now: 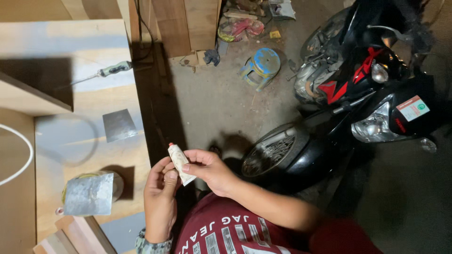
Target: The person scoops white paste from a can with a screwdriver and spreads it onto a small square tile. They then squeeze more paste from a tube onto the tile and use another tile to spread the paste evenly across the surface.
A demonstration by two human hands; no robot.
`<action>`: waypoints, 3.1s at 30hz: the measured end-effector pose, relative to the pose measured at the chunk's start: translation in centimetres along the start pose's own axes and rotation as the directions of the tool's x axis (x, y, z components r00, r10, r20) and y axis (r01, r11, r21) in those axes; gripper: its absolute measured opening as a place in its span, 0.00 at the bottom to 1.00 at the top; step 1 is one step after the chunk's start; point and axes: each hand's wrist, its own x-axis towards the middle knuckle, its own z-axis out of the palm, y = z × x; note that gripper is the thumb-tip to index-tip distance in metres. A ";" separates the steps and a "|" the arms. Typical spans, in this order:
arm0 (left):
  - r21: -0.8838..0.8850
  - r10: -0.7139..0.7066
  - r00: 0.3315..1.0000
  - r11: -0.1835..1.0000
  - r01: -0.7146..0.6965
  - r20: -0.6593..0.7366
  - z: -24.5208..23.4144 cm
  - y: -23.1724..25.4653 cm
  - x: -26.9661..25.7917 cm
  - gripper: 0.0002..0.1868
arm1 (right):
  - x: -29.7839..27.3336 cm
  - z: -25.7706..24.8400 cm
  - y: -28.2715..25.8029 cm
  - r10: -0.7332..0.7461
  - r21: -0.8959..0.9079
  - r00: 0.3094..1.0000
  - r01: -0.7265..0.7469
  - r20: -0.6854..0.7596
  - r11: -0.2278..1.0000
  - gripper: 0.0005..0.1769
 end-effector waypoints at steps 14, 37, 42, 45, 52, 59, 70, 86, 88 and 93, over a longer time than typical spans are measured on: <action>0.160 0.163 0.947 0.980 -0.121 -0.278 -3.0 -0.2 -2.6 0.24 | 2.4 3.6 0.7 0.116 -0.214 0.967 -0.067 0.228 0.975 0.26; 0.297 0.130 0.991 0.946 -0.132 0.026 0.3 -1.6 -2.7 0.13 | -0.5 -3.3 0.0 0.004 -0.463 0.982 0.084 0.187 0.882 0.04; 0.417 0.074 0.986 0.899 -0.131 0.149 0.3 0.3 -2.9 0.09 | 0.1 -3.6 0.7 -0.021 -0.486 0.981 0.113 0.191 0.867 0.09; 0.475 0.096 0.995 0.876 -0.075 -0.020 -0.2 -0.2 -2.8 0.10 | -0.1 -3.2 1.1 0.000 -0.561 0.977 0.121 0.212 0.819 0.09; 0.481 0.248 0.969 0.852 -0.208 -0.020 -2.0 -1.5 -3.3 0.07 | 0.0 -1.6 0.3 0.096 -0.560 0.946 0.099 0.309 0.822 0.07; 0.429 0.231 0.973 0.881 -0.199 -0.023 -2.2 -2.2 -3.3 0.08 | 0.8 -2.0 1.1 0.004 -0.423 0.939 0.151 0.344 0.893 0.07; 0.122 0.097 0.983 0.989 -0.078 -0.156 -2.6 -1.6 -3.5 0.10 | 1.0 0.3 2.3 -0.042 -0.458 0.984 0.117 0.170 0.881 0.05; 0.193 0.123 0.941 0.979 -0.064 -0.315 -3.3 -1.4 -4.2 0.09 | 2.4 1.1 3.8 -0.039 -0.495 0.974 0.148 0.223 0.857 0.02; 0.186 0.156 0.936 0.978 -0.100 -0.314 -4.0 -1.9 -4.0 0.07 | 2.5 0.6 4.8 -0.037 -0.490 0.977 0.137 0.208 0.861 0.01; 0.253 0.185 0.950 0.960 -0.121 -0.250 -5.8 -3.0 -3.4 0.06 | 1.8 2.1 3.2 0.072 -0.416 0.906 0.120 0.417 0.901 0.07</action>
